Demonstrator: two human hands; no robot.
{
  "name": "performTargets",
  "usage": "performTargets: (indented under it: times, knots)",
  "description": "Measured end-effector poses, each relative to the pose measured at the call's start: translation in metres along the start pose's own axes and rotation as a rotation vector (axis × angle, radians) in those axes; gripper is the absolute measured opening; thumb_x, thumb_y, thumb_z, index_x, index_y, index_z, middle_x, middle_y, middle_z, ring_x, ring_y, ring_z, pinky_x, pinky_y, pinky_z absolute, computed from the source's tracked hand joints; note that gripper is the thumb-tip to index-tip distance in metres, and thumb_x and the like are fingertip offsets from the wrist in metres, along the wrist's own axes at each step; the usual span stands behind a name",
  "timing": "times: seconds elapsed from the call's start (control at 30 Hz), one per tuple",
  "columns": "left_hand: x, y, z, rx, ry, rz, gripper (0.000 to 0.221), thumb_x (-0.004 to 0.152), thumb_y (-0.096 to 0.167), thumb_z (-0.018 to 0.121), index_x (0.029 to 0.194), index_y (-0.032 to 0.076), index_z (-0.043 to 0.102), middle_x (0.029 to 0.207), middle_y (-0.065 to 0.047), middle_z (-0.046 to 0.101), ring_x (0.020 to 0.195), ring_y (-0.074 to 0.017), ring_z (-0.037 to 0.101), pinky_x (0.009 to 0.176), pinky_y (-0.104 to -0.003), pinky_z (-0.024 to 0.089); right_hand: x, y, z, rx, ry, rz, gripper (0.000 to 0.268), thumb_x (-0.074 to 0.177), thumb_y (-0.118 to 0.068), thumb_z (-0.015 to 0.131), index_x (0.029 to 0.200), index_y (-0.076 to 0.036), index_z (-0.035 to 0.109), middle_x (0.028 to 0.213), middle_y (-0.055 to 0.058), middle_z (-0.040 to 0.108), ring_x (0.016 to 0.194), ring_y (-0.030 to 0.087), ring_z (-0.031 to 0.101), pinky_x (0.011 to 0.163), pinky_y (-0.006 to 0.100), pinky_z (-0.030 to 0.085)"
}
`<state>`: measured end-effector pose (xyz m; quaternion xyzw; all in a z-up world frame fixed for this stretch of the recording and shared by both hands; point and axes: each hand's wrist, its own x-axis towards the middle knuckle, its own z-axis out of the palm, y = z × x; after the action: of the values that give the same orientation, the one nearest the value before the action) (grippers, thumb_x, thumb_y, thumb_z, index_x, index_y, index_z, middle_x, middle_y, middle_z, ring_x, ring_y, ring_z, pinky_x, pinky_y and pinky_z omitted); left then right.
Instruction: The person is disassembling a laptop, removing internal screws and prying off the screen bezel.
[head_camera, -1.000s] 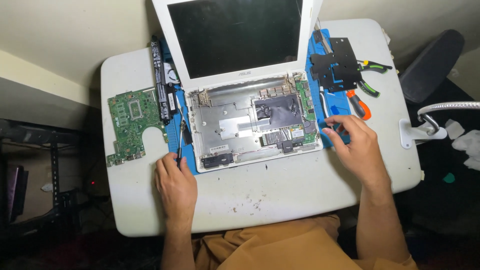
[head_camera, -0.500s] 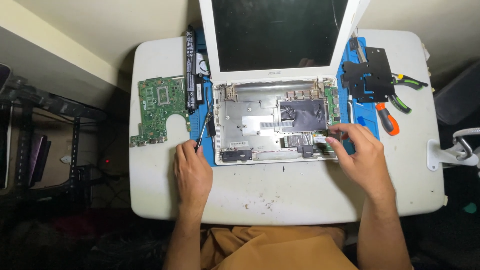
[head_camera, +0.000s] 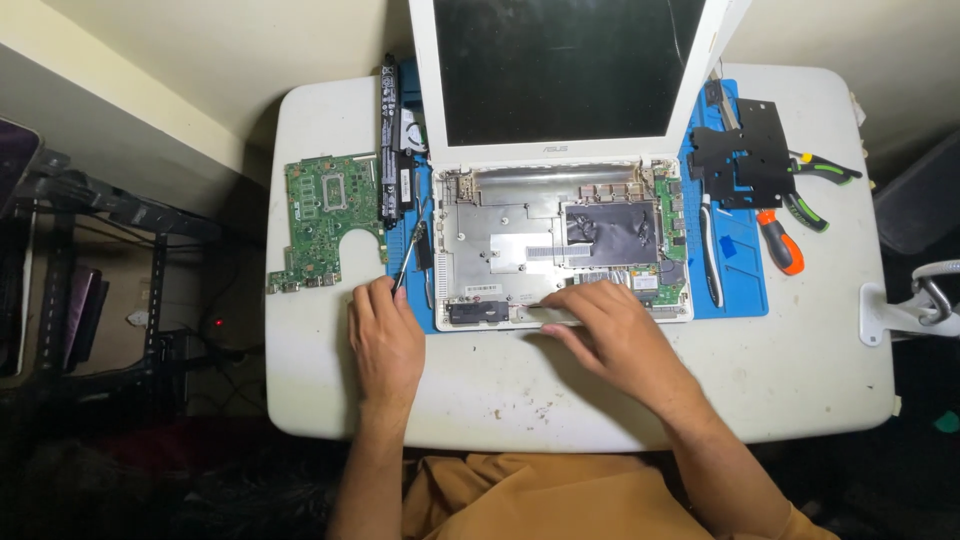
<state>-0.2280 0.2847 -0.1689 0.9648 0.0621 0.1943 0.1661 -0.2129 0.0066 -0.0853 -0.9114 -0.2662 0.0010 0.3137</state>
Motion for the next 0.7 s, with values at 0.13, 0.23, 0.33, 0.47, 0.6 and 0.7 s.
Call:
performTargets:
  times: [0.13,0.23,0.33,0.47,0.6,0.7]
  knots:
    - [0.006,0.0,0.001,0.002,0.026,0.058,0.016,0.11,0.02,0.05,0.114,0.008,0.06,0.094,-0.007,0.052,0.079,-0.033,0.062,0.069,-0.044,0.051,-0.008,0.012,-0.01,-0.029,0.076,0.057,0.025,0.092,-0.022,0.074,0.112,-0.008,0.073,0.101,0.011,0.075,0.095,0.03,0.07,0.085,0.041,0.053]
    - [0.006,0.0,-0.001,-0.091,0.034,0.058,0.013,0.107,0.017,0.058,0.112,0.005,0.059,0.092,-0.01,0.053,0.08,-0.037,0.061,0.072,-0.046,0.051,-0.024,0.041,-0.022,-0.028,0.202,0.129,0.018,0.095,-0.018,0.071,0.111,-0.011,0.074,0.097,0.008,0.075,0.092,0.029,0.07,0.086,0.04,0.054]
    - [0.009,0.01,-0.007,-0.069,0.05,0.079,0.016,0.103,0.019,0.066,0.112,0.007,0.06,0.092,-0.008,0.054,0.081,-0.0345,0.06,0.074,-0.046,0.05,-0.046,0.071,-0.038,-0.08,0.31,0.26,0.014,0.099,-0.015,0.068,0.112,-0.012,0.073,0.097,0.006,0.075,0.089,0.027,0.07,0.085,0.04,0.056]
    - [0.016,0.05,-0.022,-0.179,0.011,0.213,0.019,0.1,0.017,0.072,0.11,0.002,0.067,0.106,-0.013,0.065,0.096,-0.0345,0.058,0.089,-0.044,0.047,-0.061,0.08,-0.058,-0.077,0.297,0.364,0.017,0.102,-0.008,0.061,0.116,-0.002,0.07,0.108,0.009,0.071,0.104,0.026,0.065,0.095,0.037,0.049]
    - [0.007,0.082,0.002,-0.411,-0.081,0.444,0.014,0.094,0.021,0.075,0.104,0.013,0.071,0.098,-0.004,0.065,0.09,-0.0281,0.063,0.081,-0.04,0.05,-0.053,0.075,-0.062,-0.052,0.308,0.333,0.015,0.098,-0.01,0.07,0.112,-0.007,0.074,0.105,0.013,0.072,0.098,0.034,0.069,0.089,0.044,0.056]
    - [0.001,0.114,0.008,-0.379,-0.193,0.62,0.023,0.096,0.026,0.072,0.114,0.012,0.069,0.104,-0.007,0.065,0.098,-0.0283,0.063,0.079,-0.04,0.047,-0.043,0.068,-0.064,-0.056,0.248,0.313,0.014,0.098,-0.011,0.07,0.11,-0.004,0.074,0.106,0.015,0.071,0.099,0.034,0.069,0.091,0.045,0.056]
